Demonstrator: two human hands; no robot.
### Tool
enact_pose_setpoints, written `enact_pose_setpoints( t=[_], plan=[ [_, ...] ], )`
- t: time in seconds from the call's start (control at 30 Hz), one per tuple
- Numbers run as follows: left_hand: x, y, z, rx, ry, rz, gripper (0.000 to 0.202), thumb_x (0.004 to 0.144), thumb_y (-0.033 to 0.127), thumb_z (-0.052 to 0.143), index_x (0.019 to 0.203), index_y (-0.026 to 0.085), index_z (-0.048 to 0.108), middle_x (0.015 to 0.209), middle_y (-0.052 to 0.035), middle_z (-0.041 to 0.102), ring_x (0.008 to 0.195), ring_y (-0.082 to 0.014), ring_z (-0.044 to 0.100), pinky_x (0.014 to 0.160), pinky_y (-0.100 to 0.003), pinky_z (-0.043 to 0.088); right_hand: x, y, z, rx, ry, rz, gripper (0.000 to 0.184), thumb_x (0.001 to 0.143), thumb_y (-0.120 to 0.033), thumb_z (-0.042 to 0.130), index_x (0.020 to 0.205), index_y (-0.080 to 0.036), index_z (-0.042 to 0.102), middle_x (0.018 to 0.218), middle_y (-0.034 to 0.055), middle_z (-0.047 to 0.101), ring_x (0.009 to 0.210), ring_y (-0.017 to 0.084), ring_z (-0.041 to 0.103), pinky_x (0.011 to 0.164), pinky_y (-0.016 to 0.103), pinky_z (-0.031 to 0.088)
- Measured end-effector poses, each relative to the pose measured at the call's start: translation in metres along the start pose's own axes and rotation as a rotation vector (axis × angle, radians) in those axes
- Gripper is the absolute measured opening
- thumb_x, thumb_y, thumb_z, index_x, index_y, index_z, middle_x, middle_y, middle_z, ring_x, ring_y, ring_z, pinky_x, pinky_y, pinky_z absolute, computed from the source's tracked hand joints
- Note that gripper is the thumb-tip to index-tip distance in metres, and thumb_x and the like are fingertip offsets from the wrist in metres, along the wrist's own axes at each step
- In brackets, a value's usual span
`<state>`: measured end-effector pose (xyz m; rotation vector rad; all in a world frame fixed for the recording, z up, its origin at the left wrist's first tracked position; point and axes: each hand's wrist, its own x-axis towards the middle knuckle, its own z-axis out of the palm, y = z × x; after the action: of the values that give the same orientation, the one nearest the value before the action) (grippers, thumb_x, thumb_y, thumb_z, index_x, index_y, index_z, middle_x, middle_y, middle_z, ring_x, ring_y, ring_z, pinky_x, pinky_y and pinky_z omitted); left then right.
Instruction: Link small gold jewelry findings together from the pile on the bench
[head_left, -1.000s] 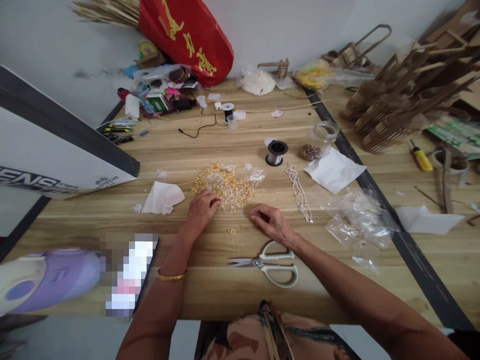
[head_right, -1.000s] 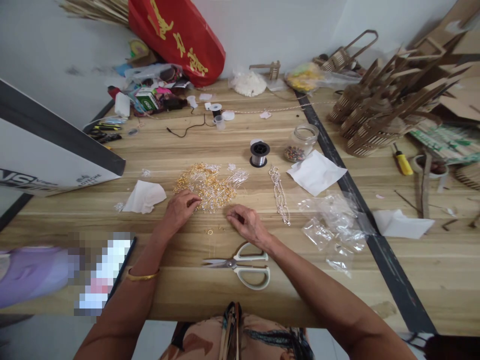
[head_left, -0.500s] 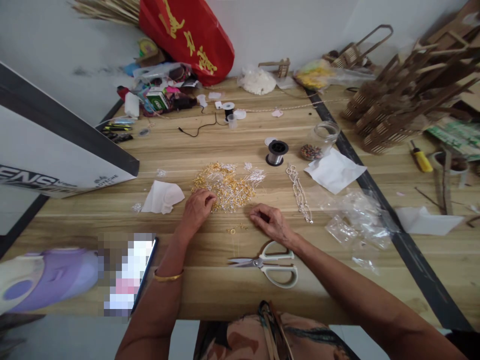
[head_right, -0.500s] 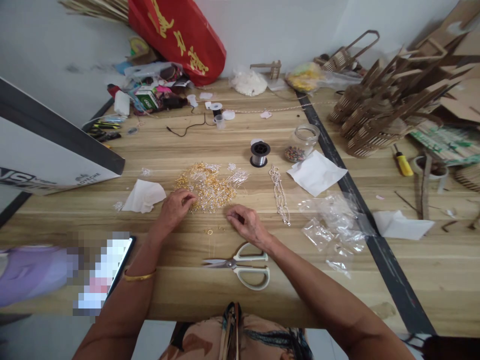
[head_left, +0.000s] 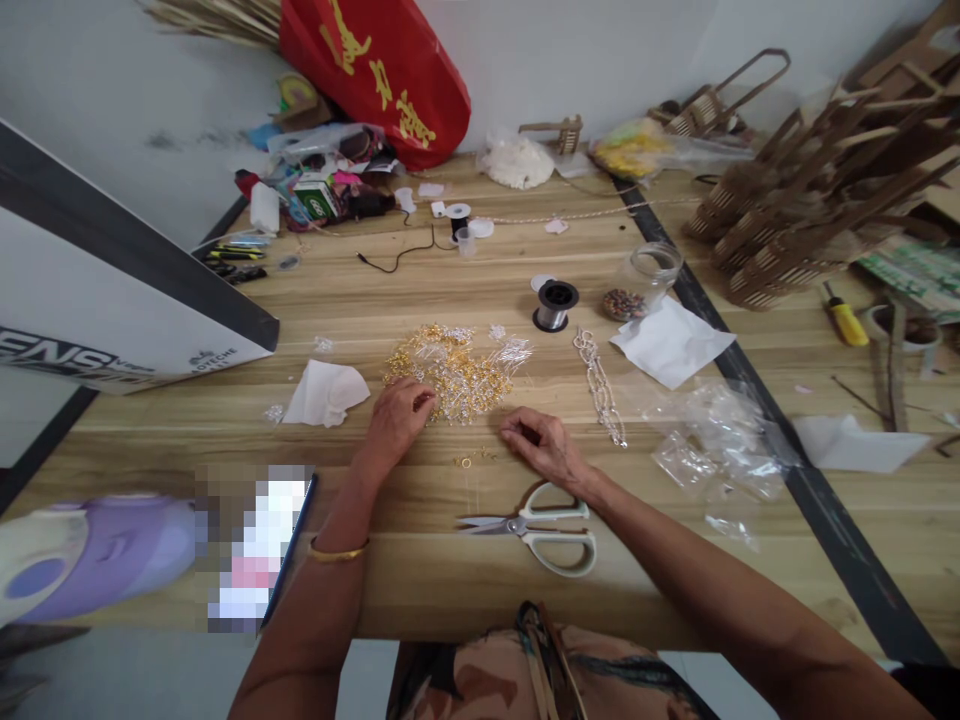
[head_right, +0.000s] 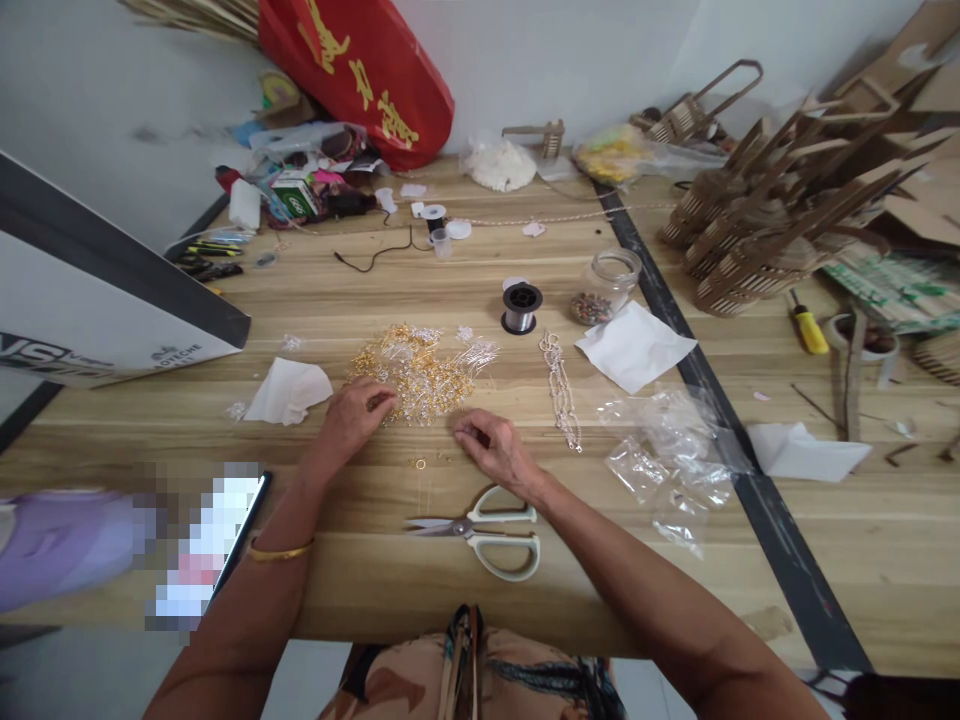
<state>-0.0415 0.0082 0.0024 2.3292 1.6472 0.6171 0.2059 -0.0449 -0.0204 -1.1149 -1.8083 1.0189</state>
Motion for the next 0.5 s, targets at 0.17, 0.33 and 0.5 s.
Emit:
enact_pose_setpoints(
  t=[0.17,0.33,0.5],
  plan=[
    [0.008,0.003,0.011,0.011,0.055,0.017,0.015,0.085,0.024,0.054,0.085,0.017,0.068,0.084,-0.0056,0.064,0.084,-0.0197,0.057,0.083,-0.033,0.043,0.001,0.0,0.0,0.0,0.011,-0.006,0.012,0.085,-0.024,0.053,0.083,-0.016,0.061,0.069,0.0012,0.058,0.061,0.012,0.051,0.056,0.023,0.04],
    [0.015,0.007,0.021,0.055,0.09,-0.023,0.015,0.085,0.024,0.055,0.085,0.018,0.068,0.087,-0.0064,0.065,0.088,-0.0212,0.057,0.083,-0.033,0.044,0.001,0.002,0.001,-0.003,0.011,-0.002,0.012,0.085,-0.025,0.054,0.082,-0.016,0.061,0.067,0.0005,0.057,0.059,0.011,0.05,0.056,0.022,0.039],
    [0.015,0.006,0.023,0.097,0.084,-0.013,0.013,0.084,0.022,0.056,0.079,0.018,0.067,0.084,-0.0055,0.065,0.085,-0.0209,0.056,0.084,-0.034,0.043,0.001,0.002,0.001,0.012,0.008,0.0,0.012,0.085,-0.025,0.054,0.083,-0.015,0.061,0.068,0.0012,0.058,0.06,0.012,0.051,0.057,0.023,0.04]
  ],
)
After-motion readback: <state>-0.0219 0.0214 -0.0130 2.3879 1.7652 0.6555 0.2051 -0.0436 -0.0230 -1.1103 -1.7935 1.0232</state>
